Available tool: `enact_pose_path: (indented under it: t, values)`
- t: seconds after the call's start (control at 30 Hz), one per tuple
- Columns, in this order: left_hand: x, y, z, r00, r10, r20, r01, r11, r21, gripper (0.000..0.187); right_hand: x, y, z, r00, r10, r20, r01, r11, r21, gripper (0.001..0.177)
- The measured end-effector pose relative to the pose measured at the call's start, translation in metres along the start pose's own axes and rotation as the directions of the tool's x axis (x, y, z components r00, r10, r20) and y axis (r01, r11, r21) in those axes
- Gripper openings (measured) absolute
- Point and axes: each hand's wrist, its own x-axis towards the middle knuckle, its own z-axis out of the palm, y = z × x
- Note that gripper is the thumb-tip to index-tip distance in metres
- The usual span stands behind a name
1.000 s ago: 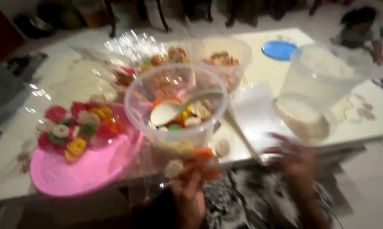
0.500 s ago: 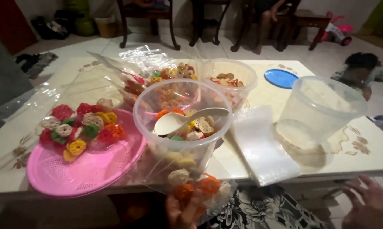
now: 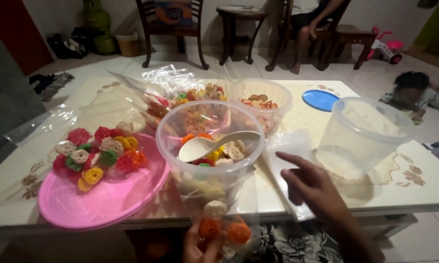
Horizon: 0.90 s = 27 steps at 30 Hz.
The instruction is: Packaging colorful snacks into small plastic bags from a larger container and plate.
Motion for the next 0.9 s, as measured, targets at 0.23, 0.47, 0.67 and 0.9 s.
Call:
enact_pose_path:
  t: [0.23, 0.47, 0.67, 0.9]
  values:
    - [0.028, 0.003, -0.021, 0.847, 0.306, 0.435, -0.387, 0.916, 0.109, 0.036, -0.024, -0.023, 0.026, 0.777, -0.54, 0.325, 0.599, 0.792, -0.117, 0.053]
    - [0.007, 0.023, -0.018, 0.703, 0.364, 0.61, -0.419, 0.906, -0.058, 0.036, -0.02, -0.03, 0.05, 0.619, -0.711, 0.333, 0.771, 0.471, -0.427, 0.028]
    - [-0.019, 0.051, -0.027, 0.725, 0.358, 0.588, -0.601, 0.746, 0.287, 0.035, -0.006, -0.04, 0.046, 0.685, -0.664, 0.3, 0.69, 0.459, -0.56, 0.012]
    - [-0.034, 0.061, -0.028, 0.684, 0.265, 0.679, -0.429, 0.899, 0.081, 0.061, -0.015, -0.061, 0.048, 0.621, -0.701, 0.35, 0.745, 0.39, -0.541, 0.017]
